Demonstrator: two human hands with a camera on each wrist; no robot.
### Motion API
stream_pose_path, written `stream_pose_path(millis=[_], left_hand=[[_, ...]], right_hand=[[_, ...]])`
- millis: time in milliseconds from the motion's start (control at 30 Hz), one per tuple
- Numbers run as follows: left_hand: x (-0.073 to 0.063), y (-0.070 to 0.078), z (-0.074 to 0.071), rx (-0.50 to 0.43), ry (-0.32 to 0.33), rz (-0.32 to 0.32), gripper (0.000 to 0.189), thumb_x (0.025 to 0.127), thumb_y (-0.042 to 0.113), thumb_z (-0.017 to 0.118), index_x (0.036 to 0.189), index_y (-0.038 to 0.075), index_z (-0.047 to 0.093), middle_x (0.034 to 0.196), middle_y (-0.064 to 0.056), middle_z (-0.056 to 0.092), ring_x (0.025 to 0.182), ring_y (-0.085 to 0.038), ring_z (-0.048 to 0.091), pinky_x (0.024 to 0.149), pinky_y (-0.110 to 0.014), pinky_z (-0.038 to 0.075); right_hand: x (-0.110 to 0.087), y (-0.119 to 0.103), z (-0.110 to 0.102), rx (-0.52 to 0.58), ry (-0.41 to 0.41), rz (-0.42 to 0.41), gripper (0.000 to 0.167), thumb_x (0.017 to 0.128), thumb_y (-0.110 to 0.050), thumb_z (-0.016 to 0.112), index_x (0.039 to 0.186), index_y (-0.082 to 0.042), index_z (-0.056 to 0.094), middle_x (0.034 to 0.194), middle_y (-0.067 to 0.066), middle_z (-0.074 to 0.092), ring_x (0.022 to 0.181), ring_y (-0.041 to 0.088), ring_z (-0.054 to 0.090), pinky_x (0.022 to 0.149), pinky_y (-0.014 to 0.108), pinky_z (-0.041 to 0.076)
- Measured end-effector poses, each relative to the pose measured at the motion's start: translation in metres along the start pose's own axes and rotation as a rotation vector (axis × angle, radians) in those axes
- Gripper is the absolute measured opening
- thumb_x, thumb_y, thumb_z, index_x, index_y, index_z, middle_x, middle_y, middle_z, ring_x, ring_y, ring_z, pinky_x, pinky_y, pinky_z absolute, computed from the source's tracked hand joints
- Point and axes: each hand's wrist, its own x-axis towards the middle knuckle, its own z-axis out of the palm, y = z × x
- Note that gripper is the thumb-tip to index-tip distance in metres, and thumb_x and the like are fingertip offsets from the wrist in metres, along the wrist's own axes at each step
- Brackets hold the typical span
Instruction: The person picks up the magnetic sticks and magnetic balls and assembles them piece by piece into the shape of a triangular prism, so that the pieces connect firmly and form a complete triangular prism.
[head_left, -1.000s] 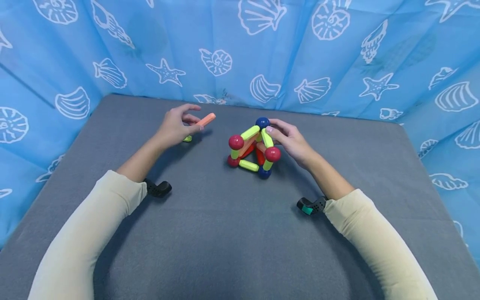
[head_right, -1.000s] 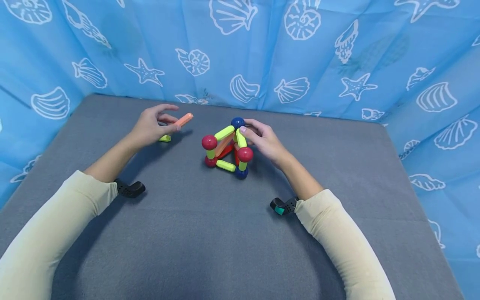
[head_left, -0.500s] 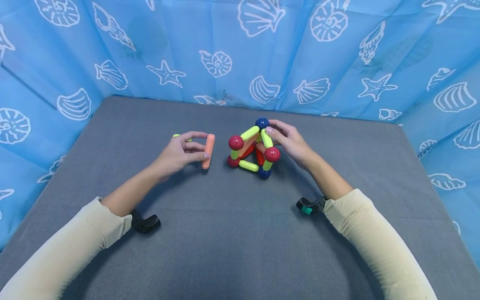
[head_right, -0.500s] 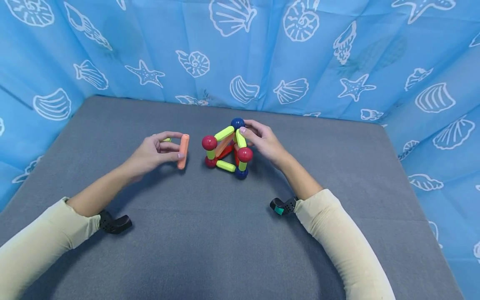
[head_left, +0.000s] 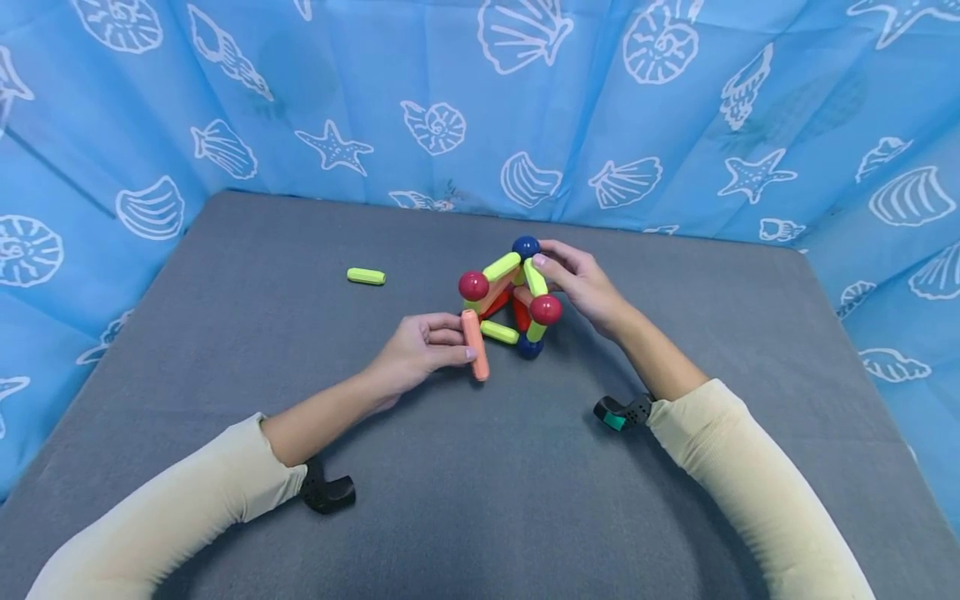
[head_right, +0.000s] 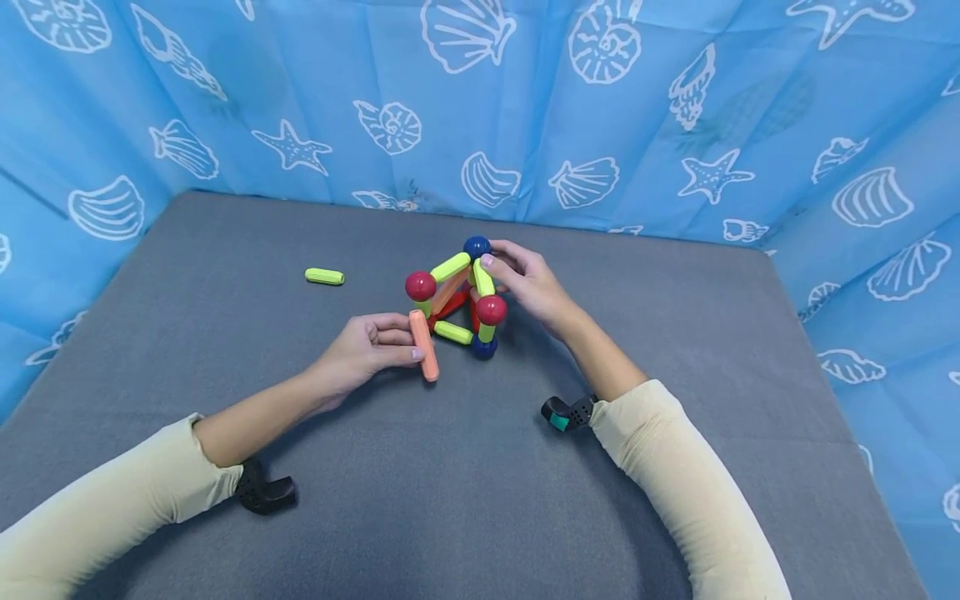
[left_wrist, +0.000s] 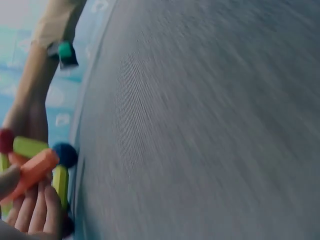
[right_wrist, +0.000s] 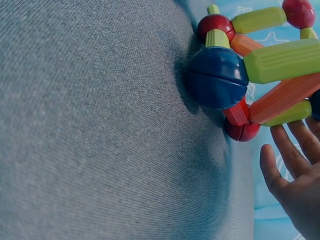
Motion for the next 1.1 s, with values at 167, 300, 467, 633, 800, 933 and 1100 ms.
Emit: stream_pose_path(millis=[167,300,467,633,800,933,1100], left_hand=[[0.006,0.002,0.021,-0.06,0.095,0.053,0.039,0.09,0.01,0.074,0.126,0.004,0.062,0.114,-0.01,0.072,0.105,-0.02,0.069,0.092,-0.032,0.054],[0.009,0.003,0.034,-0.113,0.17,0.048,0.036,0.089,0.011,0.075,0.123,0.005,0.064,0.109,-0.01,0.073,0.1,-0.02,0.07,0.089,-0.031,0.055],[0.01,0.004,0.045,-0.18,0.239,0.03,0.032,0.089,0.013,0.075,0.119,0.006,0.067,0.104,-0.01,0.074,0.098,-0.02,0.071,0.088,-0.031,0.055],[0.013,0.006,0.053,-0.239,0.322,0.023,0.029,0.089,0.014,0.076,0.116,0.005,0.07,0.102,-0.01,0.075,0.096,-0.02,0.072,0.086,-0.033,0.056],[0.018,0.009,0.058,-0.285,0.365,0.023,0.03,0.089,0.013,0.076,0.116,0.002,0.069,0.104,-0.011,0.075,0.094,-0.018,0.072,0.088,-0.039,0.056],[0.02,0.008,0.061,-0.304,0.366,0.038,0.031,0.088,0.01,0.076,0.116,-0.002,0.068,0.105,-0.014,0.074,0.092,-0.018,0.072,0.089,-0.042,0.055],[0.023,0.004,0.064,-0.284,0.373,0.045,0.029,0.088,0.009,0.076,0.115,-0.002,0.07,0.105,-0.013,0.074,0.09,-0.015,0.072,0.086,-0.04,0.057]], right_hand=[[-0.001,0.0,0.0,0.006,-0.001,-0.008,0.047,0.106,-0.028,0.045,0.145,-0.003,0.046,0.129,0.013,0.054,0.112,0.022,0.053,0.094,0.034,0.047],[-0.001,0.001,0.001,0.0,-0.003,-0.005,0.047,0.106,-0.029,0.046,0.145,-0.004,0.045,0.13,0.013,0.054,0.113,0.022,0.053,0.094,0.033,0.047],[-0.001,0.001,0.0,0.004,0.001,-0.013,0.047,0.106,-0.029,0.046,0.145,-0.003,0.046,0.129,0.013,0.055,0.113,0.022,0.054,0.093,0.033,0.048],[-0.001,0.002,0.0,0.001,0.002,-0.012,0.048,0.105,-0.03,0.046,0.145,-0.004,0.045,0.13,0.013,0.055,0.112,0.022,0.055,0.092,0.031,0.048],[-0.001,0.003,0.001,0.003,-0.002,-0.014,0.048,0.106,-0.03,0.045,0.145,-0.004,0.045,0.131,0.013,0.054,0.113,0.022,0.054,0.093,0.032,0.048],[-0.001,0.004,0.001,0.008,-0.002,-0.023,0.047,0.106,-0.029,0.045,0.145,-0.003,0.045,0.129,0.013,0.055,0.113,0.022,0.055,0.092,0.032,0.048],[-0.002,0.003,0.001,0.006,0.001,-0.034,0.047,0.106,-0.028,0.044,0.144,-0.001,0.045,0.128,0.013,0.055,0.112,0.021,0.055,0.092,0.031,0.048]])
